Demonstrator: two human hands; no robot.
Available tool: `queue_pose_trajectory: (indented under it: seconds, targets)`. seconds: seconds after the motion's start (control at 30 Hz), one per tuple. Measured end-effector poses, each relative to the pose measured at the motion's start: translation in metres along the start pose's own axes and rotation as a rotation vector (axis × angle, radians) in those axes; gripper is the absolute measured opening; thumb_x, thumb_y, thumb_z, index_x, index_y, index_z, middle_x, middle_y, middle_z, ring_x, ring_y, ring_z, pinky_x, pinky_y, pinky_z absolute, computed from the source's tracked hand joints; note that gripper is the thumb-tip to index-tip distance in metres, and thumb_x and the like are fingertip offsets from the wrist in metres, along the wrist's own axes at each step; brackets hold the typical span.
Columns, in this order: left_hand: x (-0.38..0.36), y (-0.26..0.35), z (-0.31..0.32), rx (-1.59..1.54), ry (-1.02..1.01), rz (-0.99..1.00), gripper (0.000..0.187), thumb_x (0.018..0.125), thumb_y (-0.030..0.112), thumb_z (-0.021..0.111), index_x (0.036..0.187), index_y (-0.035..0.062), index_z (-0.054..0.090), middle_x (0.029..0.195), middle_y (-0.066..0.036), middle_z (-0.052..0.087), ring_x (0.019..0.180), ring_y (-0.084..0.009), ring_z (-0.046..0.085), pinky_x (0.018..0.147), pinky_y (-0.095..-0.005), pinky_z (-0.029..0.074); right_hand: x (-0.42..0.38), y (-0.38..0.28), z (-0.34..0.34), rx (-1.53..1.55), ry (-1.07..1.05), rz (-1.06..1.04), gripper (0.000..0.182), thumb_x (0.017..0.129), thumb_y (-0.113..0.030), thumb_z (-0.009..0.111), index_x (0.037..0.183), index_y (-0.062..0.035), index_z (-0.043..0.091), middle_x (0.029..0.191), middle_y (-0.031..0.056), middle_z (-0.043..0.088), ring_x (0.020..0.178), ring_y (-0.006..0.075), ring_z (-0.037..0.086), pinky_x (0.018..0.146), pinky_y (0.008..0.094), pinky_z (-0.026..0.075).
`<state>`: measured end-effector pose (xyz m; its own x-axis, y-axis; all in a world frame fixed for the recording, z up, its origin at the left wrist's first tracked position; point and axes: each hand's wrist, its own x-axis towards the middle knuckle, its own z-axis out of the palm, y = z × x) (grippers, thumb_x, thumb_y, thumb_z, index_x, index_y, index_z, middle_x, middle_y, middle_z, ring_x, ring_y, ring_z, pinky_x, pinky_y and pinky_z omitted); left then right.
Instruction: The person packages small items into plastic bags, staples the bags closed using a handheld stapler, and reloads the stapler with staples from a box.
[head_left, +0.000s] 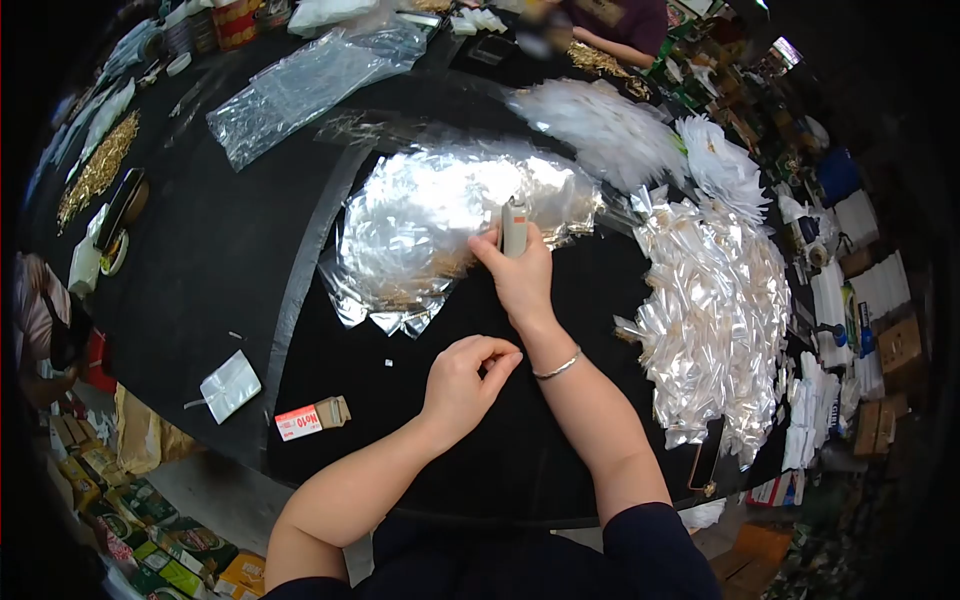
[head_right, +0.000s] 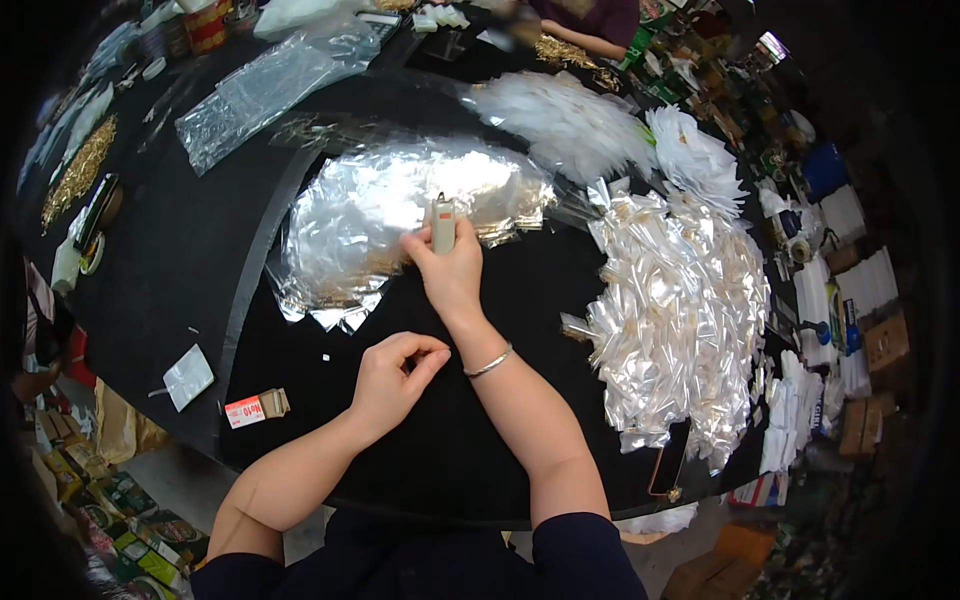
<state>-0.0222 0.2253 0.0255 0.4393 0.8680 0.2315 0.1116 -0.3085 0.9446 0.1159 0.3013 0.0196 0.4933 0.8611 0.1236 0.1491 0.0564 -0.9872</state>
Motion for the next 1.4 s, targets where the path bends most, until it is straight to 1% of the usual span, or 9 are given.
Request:
queue_pose_trajectory:
  seconds: [0.17, 0.43, 0.6, 0.7, 0.87, 0.93, 1.0, 1.1, 1.4]
  targets:
    - [0.001, -0.005, 0.003, 0.019, 0.001, 0.058, 0.009, 0.086, 0.008, 0.072, 0.089, 0.0003, 0.072, 0.078, -0.009, 0.068, 0.064, -0.0160, 0.062, 0.058, -0.0272, 0.048, 0.007, 0.014, 0.002, -0.093, 0.047, -0.144, 0.026, 0.079, -0.011, 0.079, 0.092, -0.0013, 0.059, 0.080, 0.0046, 0.066, 0.073, 0.0128, 0.063, 0.069, 0.0280, 0.052]
    - [0.001, -0.003, -0.002, -0.039, 0.012, -0.005, 0.010, 0.087, 0.010, 0.072, 0.091, 0.0009, 0.072, 0.079, -0.007, 0.069, 0.065, -0.0125, 0.061, 0.059, -0.0248, 0.047, -0.002, 0.008, -0.018, -0.147, 0.137, -0.140, 0.022, 0.082, -0.010, 0.076, 0.096, -0.0013, 0.061, 0.086, 0.0023, 0.065, 0.076, 0.0097, 0.060, 0.071, 0.0250, 0.050]
    - [0.005, -0.012, -0.001, -0.214, 0.072, -0.163, 0.023, 0.089, 0.010, 0.070, 0.110, 0.0011, 0.066, 0.095, -0.004, 0.069, 0.074, -0.0090, 0.060, 0.063, -0.0221, 0.047, -0.019, -0.021, -0.058, -0.031, 0.205, -0.220, 0.020, 0.086, -0.008, 0.072, 0.100, -0.0003, 0.059, 0.090, 0.0038, 0.065, 0.078, 0.0125, 0.063, 0.073, 0.0261, 0.051]
    - [0.011, -0.017, -0.002, -0.327, 0.158, -0.157, 0.038, 0.090, 0.007, 0.069, 0.125, -0.0001, 0.058, 0.109, -0.005, 0.067, 0.080, -0.0074, 0.059, 0.066, -0.0201, 0.046, -0.049, -0.047, -0.081, 0.224, 0.087, 0.000, 0.021, 0.087, -0.005, 0.070, 0.103, 0.0002, 0.058, 0.092, 0.0060, 0.065, 0.081, 0.0157, 0.065, 0.075, 0.0277, 0.052]
    - [0.013, -0.016, -0.006, -0.393, 0.067, -0.232, 0.034, 0.089, 0.005, 0.069, 0.121, -0.0013, 0.060, 0.101, -0.005, 0.069, 0.080, -0.0086, 0.061, 0.068, -0.0209, 0.048, -0.089, -0.039, -0.090, 0.337, -0.072, 0.323, 0.022, 0.086, -0.004, 0.071, 0.104, 0.0001, 0.058, 0.093, 0.0076, 0.065, 0.084, 0.0177, 0.067, 0.077, 0.0286, 0.053]
    - [0.015, -0.017, -0.011, -0.367, -0.067, -0.298, 0.031, 0.089, 0.005, 0.070, 0.118, -0.0020, 0.062, 0.097, -0.005, 0.070, 0.080, -0.0095, 0.062, 0.069, -0.0215, 0.049, -0.093, -0.032, -0.086, 0.258, -0.095, 0.310, 0.023, 0.087, -0.005, 0.070, 0.105, 0.0010, 0.058, 0.092, 0.0071, 0.066, 0.088, 0.0172, 0.067, 0.079, 0.0293, 0.053]
    - [0.015, -0.022, -0.010, -0.343, -0.046, -0.288, 0.028, 0.089, 0.006, 0.070, 0.115, -0.0023, 0.063, 0.095, -0.005, 0.070, 0.079, -0.0093, 0.062, 0.070, -0.0215, 0.050, -0.096, -0.025, -0.084, 0.231, -0.109, 0.311, 0.024, 0.087, -0.005, 0.070, 0.106, 0.0014, 0.057, 0.092, 0.0068, 0.067, 0.090, 0.0170, 0.068, 0.081, 0.0297, 0.053]
    - [0.015, -0.025, -0.006, -0.319, -0.015, -0.253, 0.023, 0.089, 0.006, 0.071, 0.109, -0.0029, 0.064, 0.091, -0.005, 0.071, 0.078, -0.0090, 0.063, 0.071, -0.0214, 0.051, -0.096, -0.019, -0.086, 0.158, -0.101, 0.136, 0.025, 0.087, -0.007, 0.071, 0.106, 0.0015, 0.058, 0.091, 0.0069, 0.068, 0.088, 0.0148, 0.067, 0.081, 0.0286, 0.053]
    - [0.016, -0.012, -0.010, -0.331, -0.002, -0.385, 0.015, 0.088, 0.007, 0.072, 0.099, -0.0006, 0.065, 0.091, -0.005, 0.071, 0.079, -0.0085, 0.067, 0.066, -0.0208, 0.051, -0.094, -0.011, -0.089, 0.109, -0.079, 0.182, 0.025, 0.085, -0.008, 0.073, 0.103, 0.0008, 0.058, 0.090, 0.0055, 0.068, 0.085, 0.0112, 0.063, 0.080, 0.0266, 0.051]
